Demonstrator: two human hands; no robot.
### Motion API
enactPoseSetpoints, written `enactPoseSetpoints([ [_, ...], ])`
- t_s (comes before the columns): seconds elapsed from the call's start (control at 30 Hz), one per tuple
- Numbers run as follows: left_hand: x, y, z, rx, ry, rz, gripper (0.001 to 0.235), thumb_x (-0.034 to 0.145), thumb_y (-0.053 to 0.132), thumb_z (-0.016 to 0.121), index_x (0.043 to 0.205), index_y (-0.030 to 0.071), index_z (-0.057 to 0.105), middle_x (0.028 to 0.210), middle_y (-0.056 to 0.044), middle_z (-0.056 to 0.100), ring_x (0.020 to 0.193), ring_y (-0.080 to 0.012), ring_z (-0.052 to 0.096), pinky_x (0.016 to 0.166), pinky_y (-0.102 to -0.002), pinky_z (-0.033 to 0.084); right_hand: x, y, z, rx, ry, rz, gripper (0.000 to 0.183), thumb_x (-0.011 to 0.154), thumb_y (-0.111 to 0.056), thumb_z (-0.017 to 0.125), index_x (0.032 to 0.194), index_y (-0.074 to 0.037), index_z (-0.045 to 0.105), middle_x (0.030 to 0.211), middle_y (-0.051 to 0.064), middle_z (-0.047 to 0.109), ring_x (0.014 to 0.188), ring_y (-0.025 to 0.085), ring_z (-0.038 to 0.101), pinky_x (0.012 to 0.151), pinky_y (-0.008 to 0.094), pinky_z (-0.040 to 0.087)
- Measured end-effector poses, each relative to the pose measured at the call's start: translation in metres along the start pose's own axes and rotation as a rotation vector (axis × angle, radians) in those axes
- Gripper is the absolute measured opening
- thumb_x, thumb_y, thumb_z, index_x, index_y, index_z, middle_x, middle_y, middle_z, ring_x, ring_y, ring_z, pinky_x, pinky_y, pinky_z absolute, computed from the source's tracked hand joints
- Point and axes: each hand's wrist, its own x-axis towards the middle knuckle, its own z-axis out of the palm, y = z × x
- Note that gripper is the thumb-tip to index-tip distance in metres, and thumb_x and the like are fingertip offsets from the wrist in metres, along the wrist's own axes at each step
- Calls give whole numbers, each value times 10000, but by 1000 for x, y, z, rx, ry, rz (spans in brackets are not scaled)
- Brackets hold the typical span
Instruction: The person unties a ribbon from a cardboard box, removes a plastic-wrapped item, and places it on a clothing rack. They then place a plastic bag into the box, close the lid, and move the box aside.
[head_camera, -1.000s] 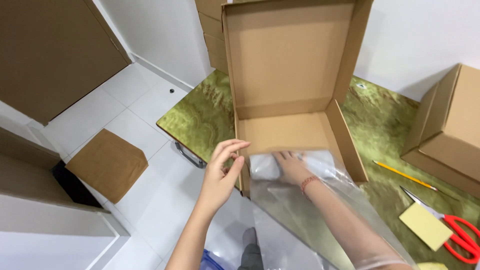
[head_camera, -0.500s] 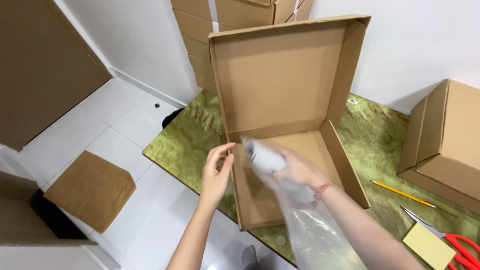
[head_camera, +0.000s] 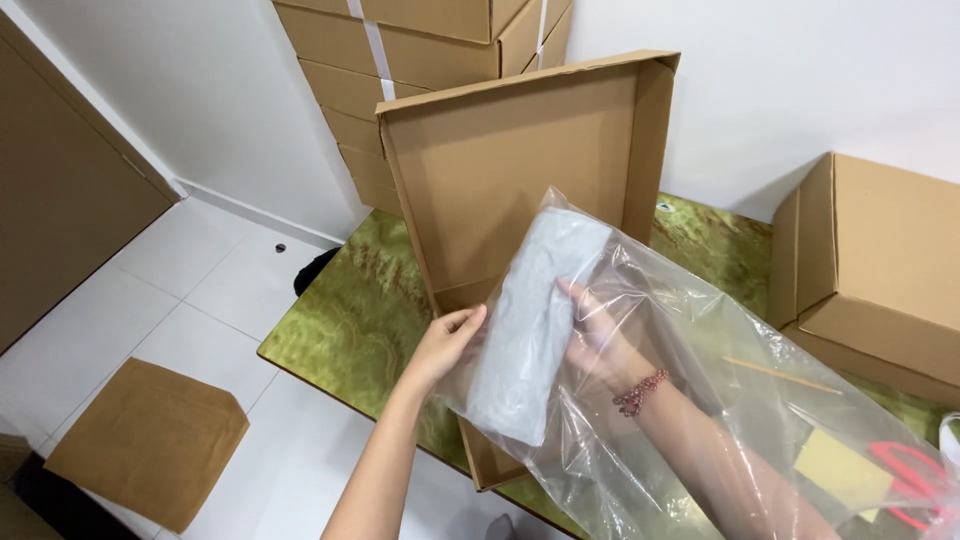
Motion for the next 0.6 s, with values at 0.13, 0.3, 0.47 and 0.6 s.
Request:
enactPoseSetpoints([
  [0.13, 21, -32, -13, -31, -11, 8, 314, 893, 345, 853, 1078, 92, 859, 907, -56, 808, 846, -119, 676, 783, -264, 552, -8, 4, 5, -111, 101, -72, 832, 879, -397, 821, 1538, -31, 468, 1499, 164, 501, 1347, 309, 583, 1135, 561, 511],
  [0.3, 22, -40, -30, -93, 113, 57, 240, 894, 269, 883, 1017, 66, 851, 817, -67, 767, 730, -127, 636, 688, -249, 510, -17, 12, -25, -367, 118, -57, 842, 832, -276, 872, 1570, -101, 505, 1519, 188, 582, 1375, 383, 588, 1110, 621, 503],
  [0.47, 21, -34, -68, -18, 457, 51, 211, 907, 265, 870, 1042, 107, 835, 981, -65, 778, 901, -155, 666, 808, -320, 560, -62, -9, -27, -689, 118, -17, 1004, 699, -163, 936, 1594, -64, 492, 1479, 252, 624, 1368, 435, 585, 1079, 615, 501],
  [0.6, 26, -66, -95, -76, 594, 36, 273, 909, 276, 880, 1103, 96, 814, 967, -32, 735, 895, -138, 624, 774, -284, 534, -76, -23, -63, -789, 174, 48, 957, 706, -141, 953, 1566, -69, 537, 1394, 222, 691, 1274, 392, 658, 993, 570, 575],
])
